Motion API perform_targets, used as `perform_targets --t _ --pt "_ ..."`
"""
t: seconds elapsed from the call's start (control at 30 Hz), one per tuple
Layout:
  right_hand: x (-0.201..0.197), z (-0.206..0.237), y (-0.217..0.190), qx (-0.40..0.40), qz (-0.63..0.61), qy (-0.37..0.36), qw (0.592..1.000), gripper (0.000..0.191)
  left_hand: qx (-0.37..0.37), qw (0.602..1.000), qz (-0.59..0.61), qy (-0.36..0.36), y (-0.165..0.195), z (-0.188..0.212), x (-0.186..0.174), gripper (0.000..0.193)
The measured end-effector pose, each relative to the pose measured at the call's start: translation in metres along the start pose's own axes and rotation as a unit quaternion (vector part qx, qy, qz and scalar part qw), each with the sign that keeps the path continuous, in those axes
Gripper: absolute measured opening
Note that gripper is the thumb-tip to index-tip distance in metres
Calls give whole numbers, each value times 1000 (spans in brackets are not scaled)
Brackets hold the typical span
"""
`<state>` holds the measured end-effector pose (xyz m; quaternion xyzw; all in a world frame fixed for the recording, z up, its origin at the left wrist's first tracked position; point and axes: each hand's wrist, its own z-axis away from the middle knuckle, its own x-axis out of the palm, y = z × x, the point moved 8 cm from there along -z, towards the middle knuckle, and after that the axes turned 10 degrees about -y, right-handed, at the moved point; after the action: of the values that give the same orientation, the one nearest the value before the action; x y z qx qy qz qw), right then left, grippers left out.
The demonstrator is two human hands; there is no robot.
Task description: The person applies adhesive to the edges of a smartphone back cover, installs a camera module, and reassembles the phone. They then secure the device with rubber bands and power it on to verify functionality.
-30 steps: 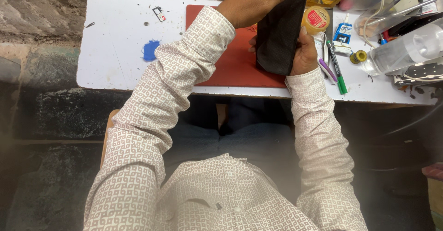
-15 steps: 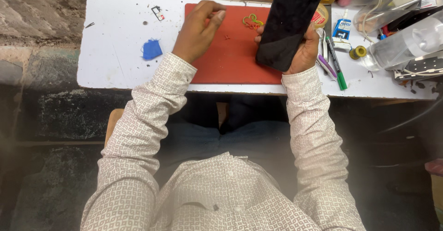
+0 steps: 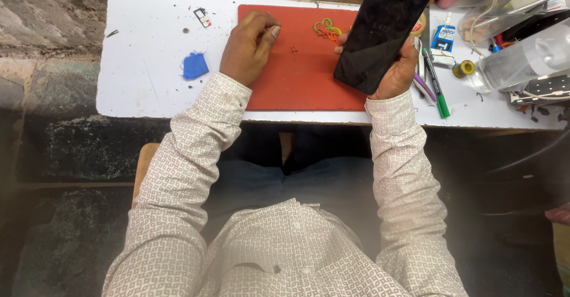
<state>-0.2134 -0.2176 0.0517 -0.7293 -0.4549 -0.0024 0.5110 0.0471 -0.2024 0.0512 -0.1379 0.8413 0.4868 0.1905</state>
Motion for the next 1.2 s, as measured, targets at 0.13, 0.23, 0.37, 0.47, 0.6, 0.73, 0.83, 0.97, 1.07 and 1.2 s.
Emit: perform_targets --t 0.13,0.23,0.37,0.47,0.6,0.73,0.83,0.97,1.07,1.2 --pt "6 6 -2 10 -8 3 1000 78 2 1000 -9 5 9 6 -2 17" --pt "9 11 -5 7 0 3 1000 80 -1 1000 -13 5 14 10 -2 17" --pt "11 20 -6 10 -5 -2 1000 79 2 1000 -16 6 22 16 -2 16" --pt "11 25 -5 18 -20 5 1000 79 -3 1000 -12 2 26 20 -1 16" --pt "12 30 -10 0 -12 17 1000 76 -12 1000 -13 -2 28 23 0 17" --pt "15 32 -12 0 0 18 1000 75 -1 1000 -14 0 29 25 1 13" --pt "16 30 -11 3 -15 11 1000 75 31 999 -25 8 31 27 -1 10" --pt "14 29 -9 5 -16 10 1000 78 46 999 7 0 27 25 2 20" --pt "10 29 -7 9 -17 19 1000 77 -10 1000 8 -12 14 22 5 15" --pt "6 24 -5 13 -15 7 1000 77 -8 998 -66 4 11 18 2 11"
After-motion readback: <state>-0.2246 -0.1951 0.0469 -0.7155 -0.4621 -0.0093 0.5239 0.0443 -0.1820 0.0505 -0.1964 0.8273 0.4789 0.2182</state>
